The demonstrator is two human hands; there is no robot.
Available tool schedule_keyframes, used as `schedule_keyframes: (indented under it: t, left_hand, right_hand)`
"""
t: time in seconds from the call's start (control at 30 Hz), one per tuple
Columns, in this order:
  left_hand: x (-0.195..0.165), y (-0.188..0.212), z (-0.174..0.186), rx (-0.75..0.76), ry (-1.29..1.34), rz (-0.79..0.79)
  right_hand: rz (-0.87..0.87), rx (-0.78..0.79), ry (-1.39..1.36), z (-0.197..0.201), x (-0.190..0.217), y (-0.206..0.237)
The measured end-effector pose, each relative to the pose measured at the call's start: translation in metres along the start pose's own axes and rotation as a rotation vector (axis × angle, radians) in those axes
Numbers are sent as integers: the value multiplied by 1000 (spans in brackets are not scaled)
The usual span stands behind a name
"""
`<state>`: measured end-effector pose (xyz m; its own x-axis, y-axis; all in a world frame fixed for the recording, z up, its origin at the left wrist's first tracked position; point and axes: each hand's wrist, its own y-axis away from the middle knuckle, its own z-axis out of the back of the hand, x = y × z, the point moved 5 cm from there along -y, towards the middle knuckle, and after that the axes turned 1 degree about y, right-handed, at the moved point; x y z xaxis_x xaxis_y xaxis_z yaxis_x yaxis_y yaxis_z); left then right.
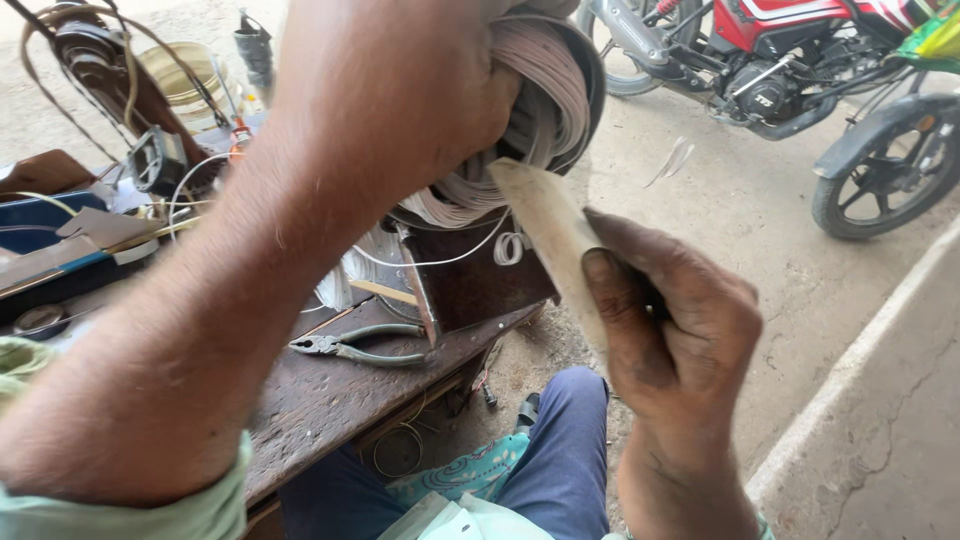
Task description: The person winds white insulated wire onto a cylindrical metal core mounted on a workbench. They use their hands to guide the wire and a flat wooden stick to press and align the layers. The person occasionally adjusts the core and uses pliers to cut the wire.
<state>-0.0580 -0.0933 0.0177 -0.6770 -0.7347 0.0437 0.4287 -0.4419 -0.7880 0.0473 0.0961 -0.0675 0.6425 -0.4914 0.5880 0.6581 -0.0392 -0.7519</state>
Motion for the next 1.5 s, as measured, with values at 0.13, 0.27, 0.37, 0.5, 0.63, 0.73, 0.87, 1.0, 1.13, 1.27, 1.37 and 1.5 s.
schedule_keyframes:
  t: [0.13,0.27,0.37,0.5,0.63,0.73,0.87,1.0,1.13,1.27,1.37,1.5]
  left_hand:
    - [-4,28,18,-297,162,-24]
    - [-5,38,17,-376,194,14]
    - [-3,39,17,-311,184,-5]
    - [1,53,34,-271,405,-106]
    - [-26,88,48,-486,296,35]
    - [-48,108,47,-428,380,187]
    - [-62,124,42,-138,647,411]
    - [-54,133,51,13,616,481]
    - [-55,141,44,96,614,433]
    - [-53,159,36,-67,669,525]
    - [-45,173,28,-150,742,592]
    - [-34,186,9,-177,946,762]
  right_hand:
    - [-18,-30,40,1,-1,-2]
    - [18,18,95,-1,-1,-8]
    - [74,106,172,-4,6,-11]
    - [97,100,166,-2,19,-11]
    - [111,110,179,0,29,-12]
    - [144,140,158,-3,30,-10]
    - [190,267,-7,-7,31,2]
    - [190,350,-92,-2,28,10]
    - [230,393,-87,-1,26,14]
    - [201,401,-202,-11,22,20]
    - [104,387,-266,-15,20,31]
    - [229,194,-245,-14,20,42]
